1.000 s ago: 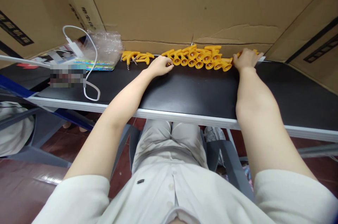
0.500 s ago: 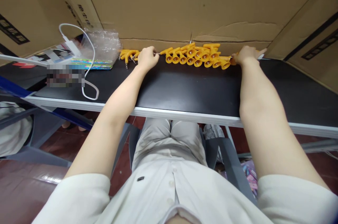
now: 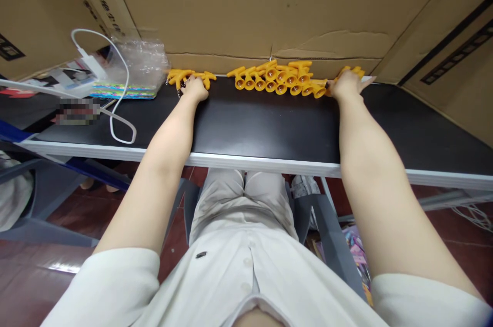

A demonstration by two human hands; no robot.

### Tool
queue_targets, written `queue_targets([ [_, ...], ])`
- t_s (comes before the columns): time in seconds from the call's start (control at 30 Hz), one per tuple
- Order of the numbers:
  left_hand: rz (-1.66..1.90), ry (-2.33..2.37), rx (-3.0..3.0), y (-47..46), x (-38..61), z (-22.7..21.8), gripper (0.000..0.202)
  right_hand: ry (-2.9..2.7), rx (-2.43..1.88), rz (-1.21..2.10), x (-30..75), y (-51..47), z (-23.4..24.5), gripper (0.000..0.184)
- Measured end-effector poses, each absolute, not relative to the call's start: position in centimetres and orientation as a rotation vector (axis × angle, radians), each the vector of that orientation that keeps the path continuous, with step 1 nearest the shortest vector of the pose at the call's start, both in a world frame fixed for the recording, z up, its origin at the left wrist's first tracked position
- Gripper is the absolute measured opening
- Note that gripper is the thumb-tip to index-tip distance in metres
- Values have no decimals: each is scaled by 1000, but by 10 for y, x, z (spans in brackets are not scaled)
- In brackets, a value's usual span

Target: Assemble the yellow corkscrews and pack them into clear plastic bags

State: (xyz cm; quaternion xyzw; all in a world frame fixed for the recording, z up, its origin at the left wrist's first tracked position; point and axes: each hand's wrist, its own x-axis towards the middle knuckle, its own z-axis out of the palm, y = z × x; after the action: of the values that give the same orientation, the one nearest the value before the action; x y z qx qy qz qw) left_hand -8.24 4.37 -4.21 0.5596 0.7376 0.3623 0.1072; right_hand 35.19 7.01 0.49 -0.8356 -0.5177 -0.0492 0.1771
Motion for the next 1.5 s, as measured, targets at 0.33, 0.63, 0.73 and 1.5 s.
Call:
queue_targets([
  [0.33, 1178, 2115, 1586, 60, -99, -53, 32, -1511, -2309, -140, 350, 52, 12, 50],
  [0.63, 1109, 2228, 1649, 61, -98, -54, 14, -1504, -2294, -131, 352, 54, 7, 51],
  [0.73, 1018, 2287, 1667, 52, -91, -47, 17, -1508, -2288, -107, 353, 53, 8, 52],
  [1.5, 1980, 1626, 1172, 67, -61, -20, 30, -1500, -2268, 61, 351, 35, 11, 51],
])
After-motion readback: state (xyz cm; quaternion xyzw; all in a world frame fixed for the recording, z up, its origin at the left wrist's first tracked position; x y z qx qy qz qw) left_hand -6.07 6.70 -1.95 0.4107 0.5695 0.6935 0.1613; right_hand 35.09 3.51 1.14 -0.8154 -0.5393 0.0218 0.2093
